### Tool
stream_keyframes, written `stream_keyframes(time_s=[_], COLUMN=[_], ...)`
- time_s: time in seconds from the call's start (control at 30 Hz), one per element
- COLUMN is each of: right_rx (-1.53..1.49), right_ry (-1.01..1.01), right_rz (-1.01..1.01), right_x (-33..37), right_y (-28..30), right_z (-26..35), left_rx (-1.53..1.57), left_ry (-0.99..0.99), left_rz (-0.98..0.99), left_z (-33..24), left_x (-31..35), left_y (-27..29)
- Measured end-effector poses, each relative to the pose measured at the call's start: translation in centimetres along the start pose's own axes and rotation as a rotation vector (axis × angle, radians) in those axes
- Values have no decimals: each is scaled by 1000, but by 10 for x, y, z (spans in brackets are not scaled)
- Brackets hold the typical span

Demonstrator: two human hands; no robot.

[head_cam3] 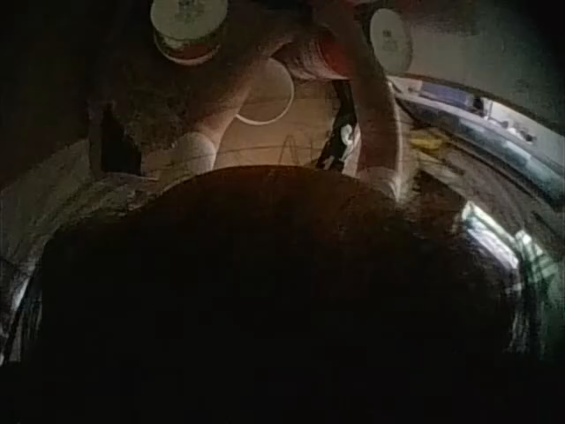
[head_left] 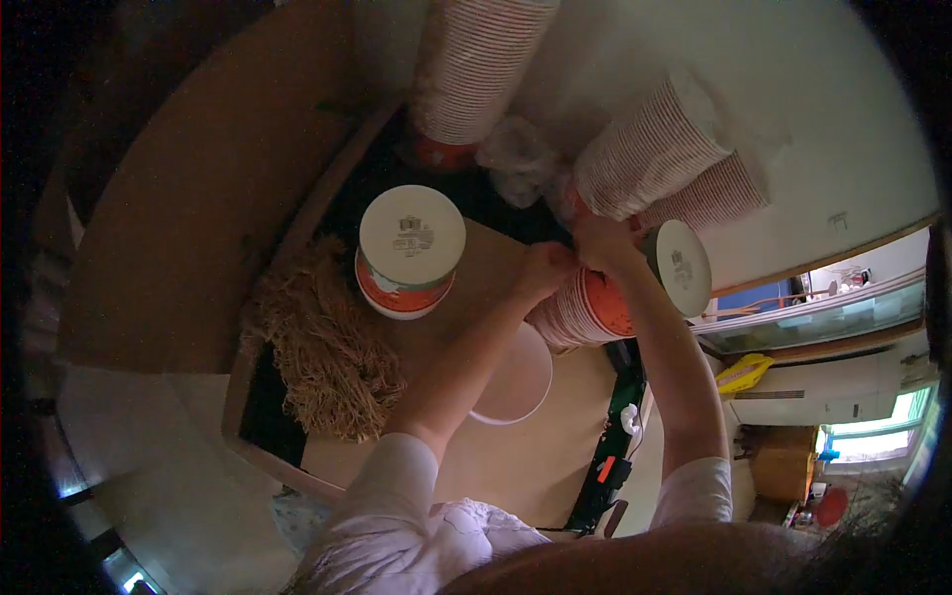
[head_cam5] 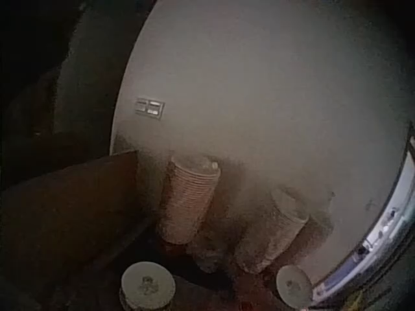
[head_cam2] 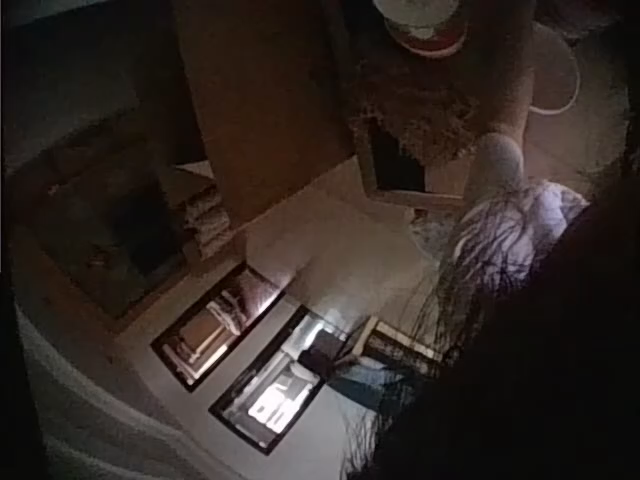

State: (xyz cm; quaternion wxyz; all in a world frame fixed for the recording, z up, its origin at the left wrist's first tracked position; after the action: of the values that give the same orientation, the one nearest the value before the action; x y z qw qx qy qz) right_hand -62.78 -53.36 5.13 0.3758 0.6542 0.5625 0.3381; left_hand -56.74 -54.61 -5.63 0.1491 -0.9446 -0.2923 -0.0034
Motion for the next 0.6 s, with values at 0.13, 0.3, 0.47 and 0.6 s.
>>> stream_keyframes(time_s=[0.13,0.3,0.47,0.6], right_rx=[-44,-99,-86,-190], right_ry=[136,91,77,93], right_rz=[282,278,211,330], right_x=[1,-4,-2,-5], right_y=[26,25,26,11], right_z=[21,17,12,9], left_rx=[-232,162,151,118], left_ry=[-3,-18,172,294], left_rz=[-127,-150,-32,121], left_z=[-1,-1,-6,13], left_x=[2,4,1,-9], left_y=[10,21,7,1])
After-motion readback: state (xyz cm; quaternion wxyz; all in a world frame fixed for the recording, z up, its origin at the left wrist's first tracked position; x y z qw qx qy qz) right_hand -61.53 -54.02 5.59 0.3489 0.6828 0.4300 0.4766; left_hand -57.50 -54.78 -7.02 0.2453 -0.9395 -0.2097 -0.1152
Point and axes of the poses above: each hand's wrist, its own x-axis away from the middle knuckle, its own y-axis out of the back of the hand, z = x × y, the point moved 6 cm from there along -x, towards the middle knuckle, and after that the axes turned 10 degrees about y, right-handed, at the moved point
